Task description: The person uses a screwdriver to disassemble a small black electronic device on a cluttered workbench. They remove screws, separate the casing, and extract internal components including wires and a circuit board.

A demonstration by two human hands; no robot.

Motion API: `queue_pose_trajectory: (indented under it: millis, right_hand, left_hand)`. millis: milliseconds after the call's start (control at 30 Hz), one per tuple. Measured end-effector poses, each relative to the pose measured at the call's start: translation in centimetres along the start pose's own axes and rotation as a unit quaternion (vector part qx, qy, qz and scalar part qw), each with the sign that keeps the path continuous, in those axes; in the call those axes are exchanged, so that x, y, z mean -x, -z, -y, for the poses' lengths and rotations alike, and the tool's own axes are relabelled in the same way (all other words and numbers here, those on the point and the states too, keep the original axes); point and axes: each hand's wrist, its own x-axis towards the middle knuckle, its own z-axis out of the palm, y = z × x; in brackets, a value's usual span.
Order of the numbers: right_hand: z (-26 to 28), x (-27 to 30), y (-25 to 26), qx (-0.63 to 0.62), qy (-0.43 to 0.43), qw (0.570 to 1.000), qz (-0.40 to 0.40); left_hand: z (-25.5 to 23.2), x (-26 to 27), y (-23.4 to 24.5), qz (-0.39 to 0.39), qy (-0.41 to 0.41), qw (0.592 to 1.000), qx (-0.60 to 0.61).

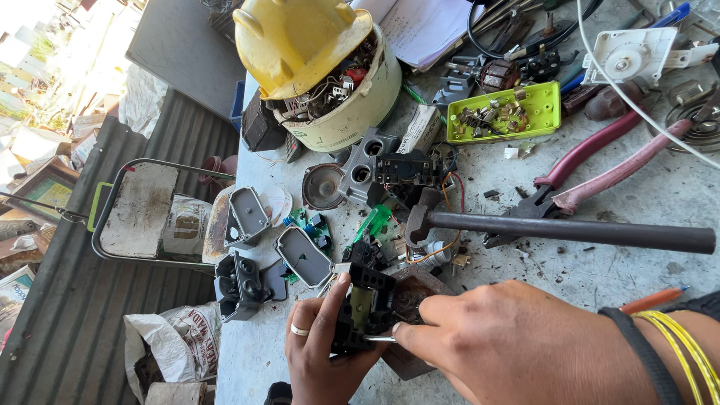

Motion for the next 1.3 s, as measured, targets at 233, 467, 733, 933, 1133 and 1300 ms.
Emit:
queue_pose_trajectory:
  millis: [233, 467, 733, 933, 1133, 1300]
  right_hand:
    - [-0.9, 0.5, -2.9, 0.027, 0.075, 0.992, -0.095]
    - [0.5, -0.3, -5.0, 0.411, 0.152, 0.832, -0.340]
    - [0.1, 0.5, -0.9, 0.121, -0.035, 0.992, 0.026]
    - [-0.4, 0.0, 0.5, -0.094, 0.041, 0.994, -0.042]
    - [-0.7, -0.4, 1.3, -0.181, 0.004, 0.983, 0.006]
    - [-0.4, -1.0, 1.8, -0.129, -0.051, 0.986, 0.095]
  left_hand:
    - [-0.3, 0.1, -0.1, -0.004, -0.004, 0.999, -0.033]
    - [-0.9, -0.4, -0.5, -0.063, -0.006, 0.998, -0.001]
    - [-1.0, -0.4, -0.4, -0.017, -0.009, 0.999, -0.043]
    - [-0.5, 0.2, -0.6, -0.040, 0.049, 0.997, 0.034]
    - [0.2, 0.5, -0.4, -0.041, 0.044, 0.996, 0.060]
    - [0.3, 0.6, -0.3, -0.041, 0.026, 0.998, 0.048]
